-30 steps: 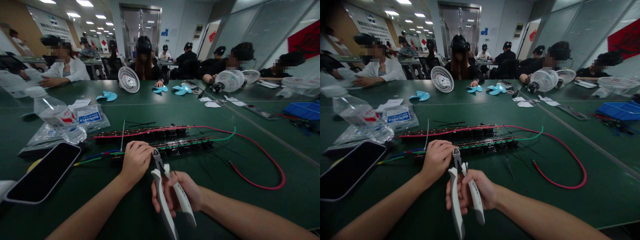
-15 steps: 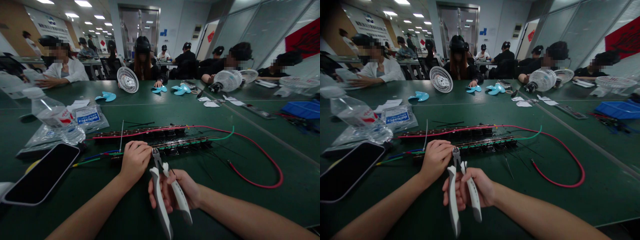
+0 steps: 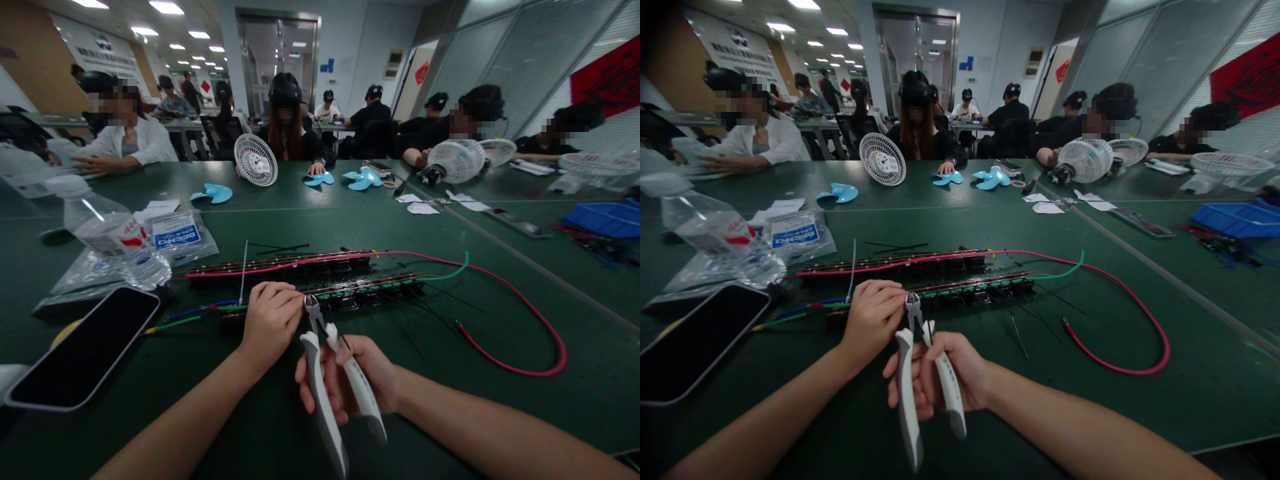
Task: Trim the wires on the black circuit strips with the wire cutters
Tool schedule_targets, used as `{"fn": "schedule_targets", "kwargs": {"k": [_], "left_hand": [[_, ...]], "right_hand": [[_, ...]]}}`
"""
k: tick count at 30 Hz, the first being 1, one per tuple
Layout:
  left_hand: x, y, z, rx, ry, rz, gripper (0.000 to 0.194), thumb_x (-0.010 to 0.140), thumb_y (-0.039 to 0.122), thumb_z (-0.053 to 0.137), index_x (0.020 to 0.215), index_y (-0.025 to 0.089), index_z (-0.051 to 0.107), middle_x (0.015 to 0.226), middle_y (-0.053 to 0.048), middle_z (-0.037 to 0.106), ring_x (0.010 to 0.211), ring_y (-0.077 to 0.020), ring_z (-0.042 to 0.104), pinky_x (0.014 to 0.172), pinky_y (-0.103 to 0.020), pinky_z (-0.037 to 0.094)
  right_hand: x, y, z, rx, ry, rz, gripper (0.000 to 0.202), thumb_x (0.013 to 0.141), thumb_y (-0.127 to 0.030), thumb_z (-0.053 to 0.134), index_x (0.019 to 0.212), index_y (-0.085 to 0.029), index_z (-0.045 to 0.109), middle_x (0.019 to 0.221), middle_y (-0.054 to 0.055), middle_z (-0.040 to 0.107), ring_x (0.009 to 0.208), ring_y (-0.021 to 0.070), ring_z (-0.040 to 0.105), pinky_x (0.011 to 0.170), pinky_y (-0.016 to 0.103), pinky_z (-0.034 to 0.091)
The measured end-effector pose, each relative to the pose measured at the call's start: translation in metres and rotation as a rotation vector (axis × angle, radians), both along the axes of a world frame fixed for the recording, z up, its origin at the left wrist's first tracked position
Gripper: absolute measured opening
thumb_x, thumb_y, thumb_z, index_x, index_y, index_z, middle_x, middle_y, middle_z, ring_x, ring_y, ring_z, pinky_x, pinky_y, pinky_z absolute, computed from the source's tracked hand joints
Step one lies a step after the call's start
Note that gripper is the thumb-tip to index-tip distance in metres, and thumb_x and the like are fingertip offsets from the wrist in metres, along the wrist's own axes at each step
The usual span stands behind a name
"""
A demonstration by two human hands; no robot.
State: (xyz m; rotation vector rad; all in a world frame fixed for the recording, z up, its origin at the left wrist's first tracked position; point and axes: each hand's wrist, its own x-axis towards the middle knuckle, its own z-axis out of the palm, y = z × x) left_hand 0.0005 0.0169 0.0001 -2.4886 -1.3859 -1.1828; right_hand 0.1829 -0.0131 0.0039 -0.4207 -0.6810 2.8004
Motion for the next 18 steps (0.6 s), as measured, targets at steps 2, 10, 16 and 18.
{"fn": "schedule_targets", "kwargs": {"k": [2,10,16,18], "left_hand": [[0.0,0.0,0.0,0.0,0.002,0.003,0.017,0.088,0.018,0.054,0.087,0.022,0.07,0.089,-0.003,0.073,0.095,-0.0223,0.061,0.089,-0.044,0.037],[0.0002,-0.0011,-0.0004,-0.01,-0.004,-0.003,0.018,0.09,0.017,0.051,0.086,0.021,0.068,0.09,-0.002,0.073,0.096,-0.0227,0.06,0.089,-0.044,0.036],[0.0,-0.0007,0.0003,-0.012,0.002,-0.005,0.018,0.09,0.017,0.051,0.087,0.021,0.069,0.09,-0.002,0.073,0.097,-0.0225,0.06,0.089,-0.044,0.036],[-0.0002,-0.0005,0.0005,-0.012,0.004,-0.002,0.018,0.09,0.017,0.051,0.087,0.021,0.068,0.09,-0.002,0.073,0.097,-0.0222,0.06,0.089,-0.043,0.036]], "right_hand": [[0.0001,0.0006,-0.001,-0.007,0.012,0.002,0.05,0.063,-0.033,0.044,0.1,-0.001,0.056,0.084,0.018,0.064,0.052,0.013,0.048,0.048,0.025,0.033],[-0.0009,0.0005,-0.0008,0.005,0.02,-0.016,0.043,0.063,-0.033,0.043,0.092,-0.005,0.056,0.08,0.018,0.065,0.048,0.0116,0.046,0.046,0.024,0.034],[0.0001,0.0011,-0.0056,0.039,0.034,-0.015,0.042,0.065,-0.034,0.042,0.091,-0.006,0.057,0.077,0.017,0.066,0.049,0.0129,0.048,0.046,0.023,0.036],[0.0002,0.0012,-0.0065,0.037,0.033,-0.019,0.042,0.065,-0.034,0.041,0.091,-0.006,0.057,0.077,0.017,0.066,0.049,0.013,0.048,0.045,0.023,0.036]]}}
